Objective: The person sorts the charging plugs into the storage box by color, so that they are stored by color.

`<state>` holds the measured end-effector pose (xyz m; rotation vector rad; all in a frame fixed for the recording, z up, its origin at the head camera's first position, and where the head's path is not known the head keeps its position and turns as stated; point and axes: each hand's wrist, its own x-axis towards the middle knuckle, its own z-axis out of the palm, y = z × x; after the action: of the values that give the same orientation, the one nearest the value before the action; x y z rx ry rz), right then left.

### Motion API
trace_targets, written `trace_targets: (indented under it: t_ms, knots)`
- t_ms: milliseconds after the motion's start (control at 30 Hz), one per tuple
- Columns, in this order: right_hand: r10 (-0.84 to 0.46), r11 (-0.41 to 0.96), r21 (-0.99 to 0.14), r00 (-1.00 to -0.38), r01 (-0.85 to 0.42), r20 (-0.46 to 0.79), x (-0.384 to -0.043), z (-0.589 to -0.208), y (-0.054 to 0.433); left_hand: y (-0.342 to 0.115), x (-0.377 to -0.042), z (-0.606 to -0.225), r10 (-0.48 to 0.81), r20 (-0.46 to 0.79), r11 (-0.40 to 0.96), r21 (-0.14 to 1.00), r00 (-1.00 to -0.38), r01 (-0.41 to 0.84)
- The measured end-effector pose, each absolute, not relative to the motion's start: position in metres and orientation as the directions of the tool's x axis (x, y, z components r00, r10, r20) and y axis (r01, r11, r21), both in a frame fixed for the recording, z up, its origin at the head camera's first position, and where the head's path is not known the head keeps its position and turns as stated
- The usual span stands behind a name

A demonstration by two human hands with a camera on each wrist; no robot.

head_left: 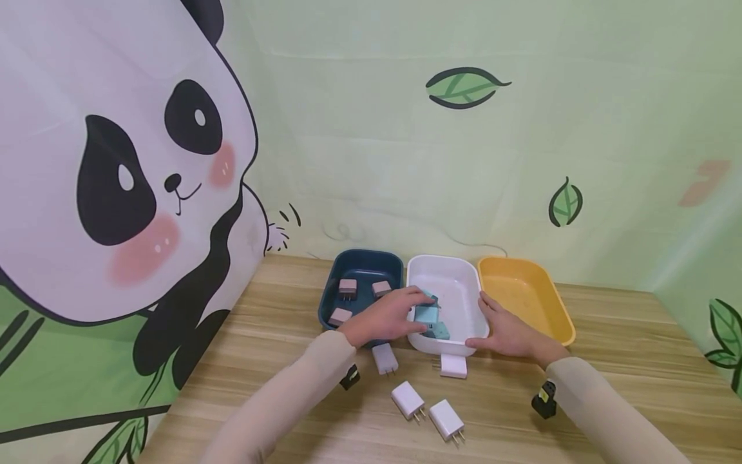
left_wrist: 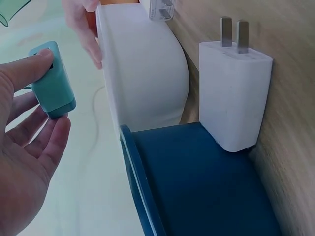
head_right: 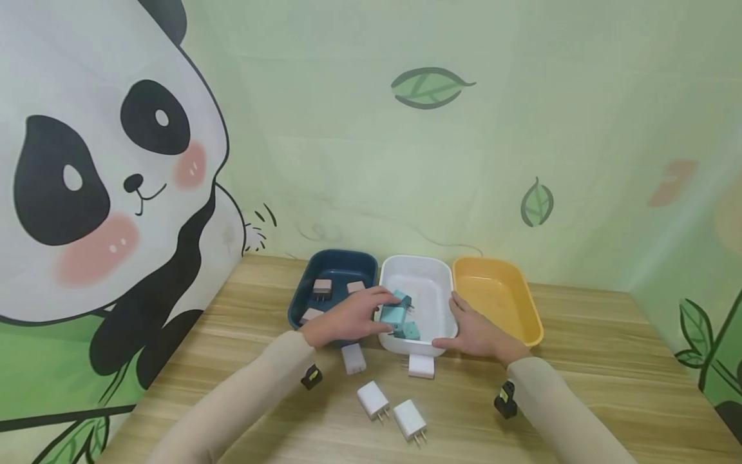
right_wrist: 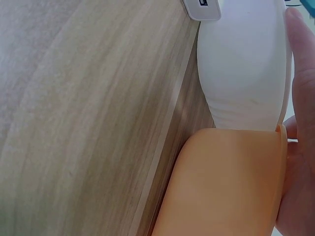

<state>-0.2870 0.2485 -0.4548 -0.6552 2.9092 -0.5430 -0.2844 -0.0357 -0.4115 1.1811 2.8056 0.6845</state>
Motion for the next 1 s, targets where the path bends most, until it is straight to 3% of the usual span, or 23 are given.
trace_targets:
  t_ms: [667, 1000]
  knots:
    - [-0.415, 0.849, -0.380, -0.909, -0.367, -0.049, -0.286, -0.455, 0.249, -0.004, -0.300, -0.420, 0.654, 0.067, 0.667, 0.417, -0.753, 0.617]
    - [-0.421, 0.846, -0.376, -0.906, -0.377, -0.039, -0.286, -0.453, 0.248, 0.007, -0.307, -0.424, 0.641, 0.064, 0.704, 0.350, -0.765, 0.618]
